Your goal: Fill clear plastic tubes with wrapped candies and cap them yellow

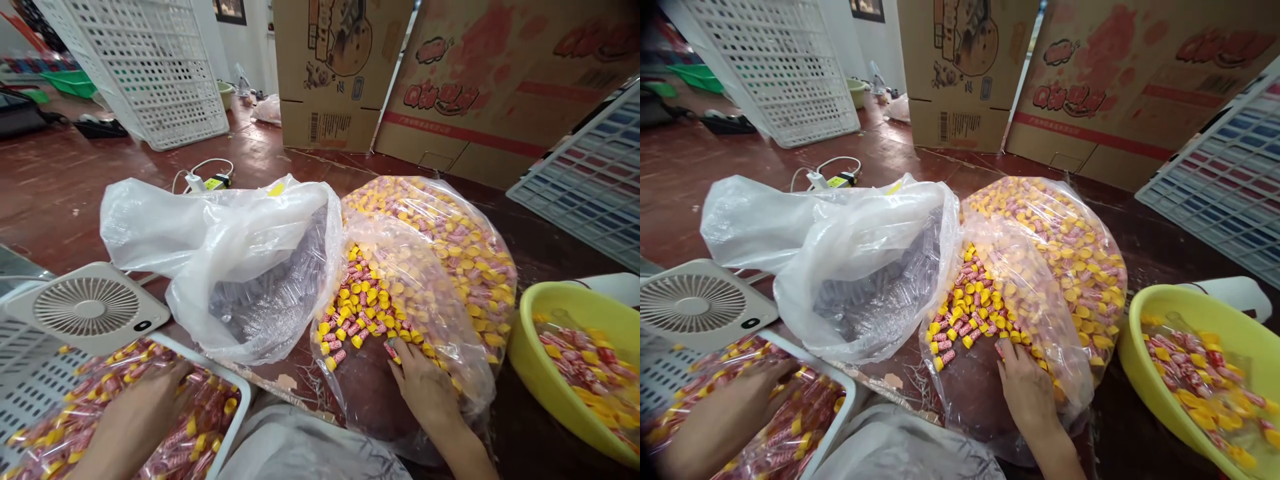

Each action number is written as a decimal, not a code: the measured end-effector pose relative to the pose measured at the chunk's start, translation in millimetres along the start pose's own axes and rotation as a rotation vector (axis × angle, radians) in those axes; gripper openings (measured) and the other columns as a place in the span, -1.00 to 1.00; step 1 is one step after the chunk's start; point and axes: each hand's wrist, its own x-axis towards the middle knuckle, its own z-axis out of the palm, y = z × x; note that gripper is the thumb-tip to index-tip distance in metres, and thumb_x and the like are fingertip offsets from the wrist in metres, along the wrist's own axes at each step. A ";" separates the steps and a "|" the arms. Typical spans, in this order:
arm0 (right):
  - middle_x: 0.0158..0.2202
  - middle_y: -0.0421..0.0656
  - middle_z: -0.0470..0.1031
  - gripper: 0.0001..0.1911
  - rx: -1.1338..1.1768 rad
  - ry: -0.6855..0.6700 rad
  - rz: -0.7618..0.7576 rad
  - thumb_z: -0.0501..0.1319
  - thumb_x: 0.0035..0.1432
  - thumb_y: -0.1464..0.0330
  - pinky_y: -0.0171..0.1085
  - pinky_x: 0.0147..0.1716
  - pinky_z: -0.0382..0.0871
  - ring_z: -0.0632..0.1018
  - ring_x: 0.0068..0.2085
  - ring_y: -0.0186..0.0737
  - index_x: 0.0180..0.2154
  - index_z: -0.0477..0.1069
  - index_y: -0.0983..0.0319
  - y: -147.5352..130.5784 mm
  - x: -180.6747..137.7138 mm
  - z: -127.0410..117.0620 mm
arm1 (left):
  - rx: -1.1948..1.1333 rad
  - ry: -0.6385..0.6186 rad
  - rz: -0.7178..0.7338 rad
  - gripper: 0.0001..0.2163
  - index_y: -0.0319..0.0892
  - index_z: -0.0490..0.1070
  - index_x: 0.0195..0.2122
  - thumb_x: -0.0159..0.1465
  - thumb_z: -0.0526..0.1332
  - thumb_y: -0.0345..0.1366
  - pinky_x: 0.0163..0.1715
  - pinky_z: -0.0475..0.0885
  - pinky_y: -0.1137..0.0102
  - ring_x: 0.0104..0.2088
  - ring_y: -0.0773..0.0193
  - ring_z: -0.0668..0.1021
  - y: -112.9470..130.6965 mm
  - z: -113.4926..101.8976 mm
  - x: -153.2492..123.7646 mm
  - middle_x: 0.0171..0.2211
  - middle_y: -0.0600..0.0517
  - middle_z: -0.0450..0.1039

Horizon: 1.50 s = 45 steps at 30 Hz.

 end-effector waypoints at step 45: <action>0.25 0.09 0.34 -0.25 0.690 -0.029 -0.330 0.43 0.10 0.21 0.12 0.24 0.34 0.31 0.32 0.12 0.23 0.19 0.24 -66.4 31.4 -51.7 | -1.157 -0.354 0.315 -0.92 -0.14 0.32 -0.39 0.16 0.20 -0.28 -0.39 0.32 0.43 -0.44 0.31 0.40 170.4 7.4 28.3 -0.49 0.15 0.31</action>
